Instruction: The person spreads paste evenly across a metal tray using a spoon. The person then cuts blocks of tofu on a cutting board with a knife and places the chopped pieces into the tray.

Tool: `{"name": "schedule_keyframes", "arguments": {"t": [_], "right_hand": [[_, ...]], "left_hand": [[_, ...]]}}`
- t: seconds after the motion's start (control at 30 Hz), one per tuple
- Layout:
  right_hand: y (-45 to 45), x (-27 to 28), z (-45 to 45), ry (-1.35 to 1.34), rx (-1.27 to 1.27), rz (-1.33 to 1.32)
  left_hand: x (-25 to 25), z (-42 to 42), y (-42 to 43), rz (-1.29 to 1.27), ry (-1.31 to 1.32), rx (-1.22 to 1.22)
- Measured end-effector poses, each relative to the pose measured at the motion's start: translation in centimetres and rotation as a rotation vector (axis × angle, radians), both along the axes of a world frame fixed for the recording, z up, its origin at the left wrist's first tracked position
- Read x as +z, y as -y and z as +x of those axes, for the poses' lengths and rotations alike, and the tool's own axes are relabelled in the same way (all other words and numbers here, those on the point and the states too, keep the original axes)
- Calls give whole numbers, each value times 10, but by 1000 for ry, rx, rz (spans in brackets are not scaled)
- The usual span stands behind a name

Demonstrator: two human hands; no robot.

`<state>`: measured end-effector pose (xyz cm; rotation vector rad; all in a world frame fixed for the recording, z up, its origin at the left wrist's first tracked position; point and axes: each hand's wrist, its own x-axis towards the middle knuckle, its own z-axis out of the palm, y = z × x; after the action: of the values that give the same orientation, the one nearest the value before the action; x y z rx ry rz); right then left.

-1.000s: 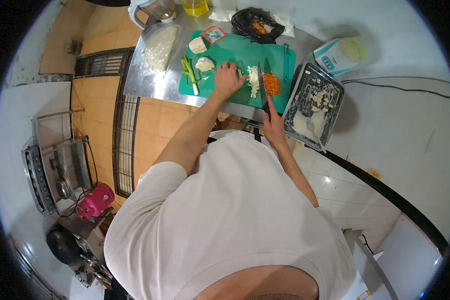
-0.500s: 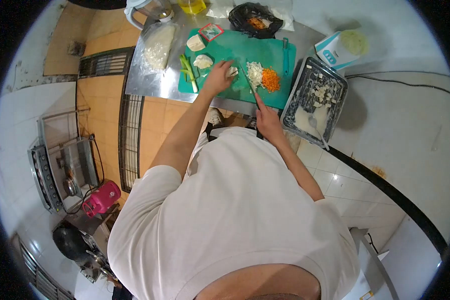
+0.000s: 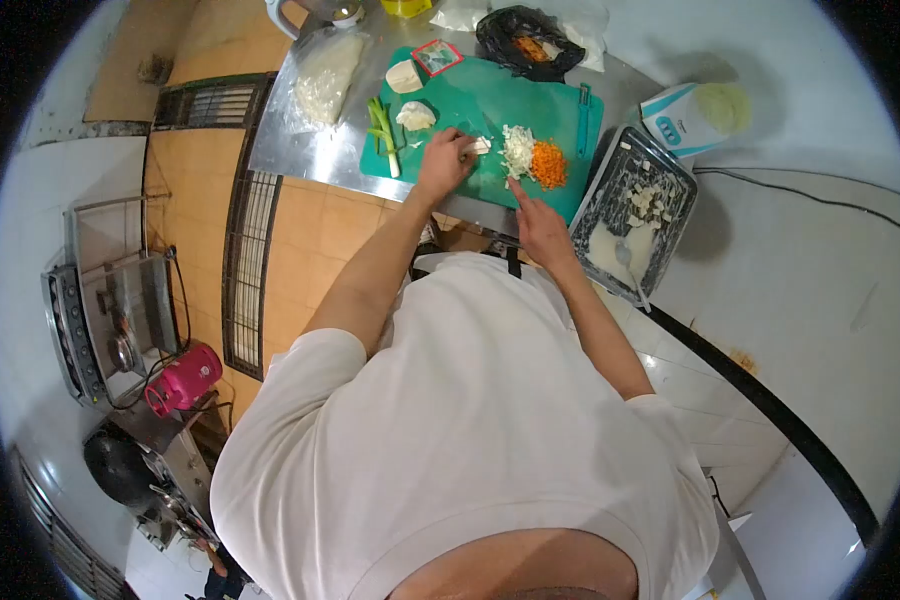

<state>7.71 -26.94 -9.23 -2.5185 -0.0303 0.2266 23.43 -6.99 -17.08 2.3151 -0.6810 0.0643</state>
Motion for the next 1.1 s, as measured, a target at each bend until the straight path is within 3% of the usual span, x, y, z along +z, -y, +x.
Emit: {"name": "schedule_keyframes", "arguments": {"t": [0.2, 0.57, 0.7, 1.1], "right_hand": [[-5, -7, -4, 19, 2, 101], [-19, -36, 10, -75, -22, 60], [-15, -31, 6, -60, -43, 104], [-25, -9, -7, 16, 8, 104]], "left_hand": [[10, -2, -5, -32, -122, 90], [1, -5, -8, -51, 21, 32], [8, -6, -6, -62, -75, 81], [-1, -14, -16, -122, -37, 103]]}}
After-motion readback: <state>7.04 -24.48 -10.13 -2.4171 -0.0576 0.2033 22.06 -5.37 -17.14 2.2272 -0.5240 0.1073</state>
